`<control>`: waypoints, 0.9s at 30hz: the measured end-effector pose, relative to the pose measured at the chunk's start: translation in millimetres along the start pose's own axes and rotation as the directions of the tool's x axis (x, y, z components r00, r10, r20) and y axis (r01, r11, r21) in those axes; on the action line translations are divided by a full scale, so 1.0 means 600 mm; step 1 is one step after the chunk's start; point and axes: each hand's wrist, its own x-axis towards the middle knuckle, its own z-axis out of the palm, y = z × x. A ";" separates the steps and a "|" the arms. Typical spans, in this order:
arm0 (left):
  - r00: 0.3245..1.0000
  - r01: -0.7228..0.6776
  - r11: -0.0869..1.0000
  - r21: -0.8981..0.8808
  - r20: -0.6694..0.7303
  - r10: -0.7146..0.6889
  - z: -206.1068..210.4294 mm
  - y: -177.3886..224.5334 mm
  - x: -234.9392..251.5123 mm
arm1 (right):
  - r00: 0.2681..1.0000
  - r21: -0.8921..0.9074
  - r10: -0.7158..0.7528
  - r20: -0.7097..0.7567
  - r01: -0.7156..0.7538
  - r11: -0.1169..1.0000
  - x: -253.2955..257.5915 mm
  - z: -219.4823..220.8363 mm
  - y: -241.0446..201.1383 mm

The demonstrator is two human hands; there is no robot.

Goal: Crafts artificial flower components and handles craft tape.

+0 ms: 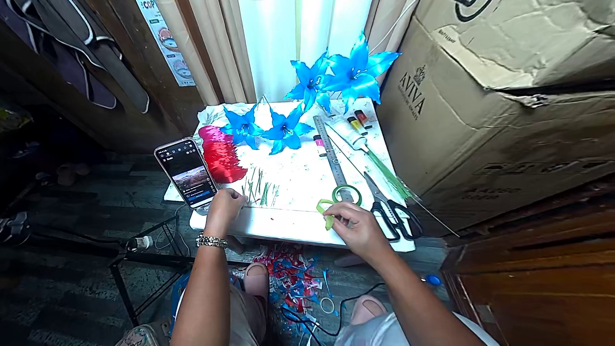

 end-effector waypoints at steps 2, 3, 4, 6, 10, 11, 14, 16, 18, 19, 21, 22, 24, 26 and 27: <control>0.999 0.046 0.998 0.047 0.008 -0.047 0.003 0.000 0.007 | 1.000 -0.008 -0.008 -0.002 0.008 1.000 0.001 0.001 -0.001; 0.998 0.058 0.996 0.065 0.010 -0.059 0.004 0.001 0.010 | 1.000 -0.013 -0.012 -0.002 0.012 1.000 0.001 0.001 0.000; 0.998 0.067 0.994 0.082 0.008 -0.068 0.006 0.001 0.011 | 1.000 -0.016 -0.013 0.001 0.013 1.000 0.000 0.001 0.001; 0.996 0.087 0.989 0.120 -0.003 -0.088 0.007 0.001 0.012 | 1.000 -0.021 -0.015 0.003 0.015 1.000 -0.001 0.000 0.003; 0.997 0.066 0.976 0.209 -0.047 -0.057 0.000 0.015 -0.005 | 1.000 -0.018 -0.006 -0.014 0.006 1.000 -0.003 -0.004 0.000; 0.999 0.006 0.976 0.216 -0.049 0.005 0.000 0.021 -0.012 | 1.000 -0.012 0.004 -0.014 -0.005 1.000 -0.003 -0.005 -0.001; 0.918 -0.397 0.914 0.084 0.026 0.396 0.030 0.030 -0.033 | 1.000 0.026 0.030 -0.005 -0.030 0.999 -0.001 -0.005 -0.003; 0.766 -0.623 0.771 -0.136 0.095 0.636 0.079 0.040 -0.049 | 1.000 0.035 0.030 0.005 -0.030 0.999 0.001 -0.003 -0.004; 0.642 -0.703 0.639 -0.313 0.107 0.759 0.124 0.056 -0.071 | 0.999 0.031 0.025 0.022 -0.026 0.999 0.003 -0.001 -0.005; 0.608 -0.715 0.587 -0.379 0.076 0.790 0.141 0.060 -0.078 | 0.999 0.024 0.026 0.036 -0.027 0.999 0.003 0.000 -0.007; 0.612 -0.690 0.537 -0.484 0.004 0.791 0.160 0.065 -0.087 | 0.998 0.010 0.016 0.059 -0.016 1.000 0.000 0.001 -0.009; 0.638 -0.660 0.539 -0.523 -0.010 0.770 0.162 0.066 -0.089 | 0.998 0.008 0.003 0.070 -0.004 1.000 -0.001 0.001 -0.009; 0.691 -0.574 0.552 -0.605 0.005 0.723 0.155 0.069 -0.089 | 0.997 -0.003 -0.022 0.073 0.023 1.000 -0.002 0.000 -0.005; 0.731 -0.493 0.539 -0.683 0.011 0.682 0.140 0.069 -0.086 | 0.998 -0.050 -0.009 0.068 0.012 0.999 0.002 -0.018 0.000; 0.744 -0.469 0.520 -0.714 -0.001 0.669 0.131 0.067 -0.081 | 0.998 -0.098 0.017 0.060 -0.011 0.995 0.007 -0.033 0.004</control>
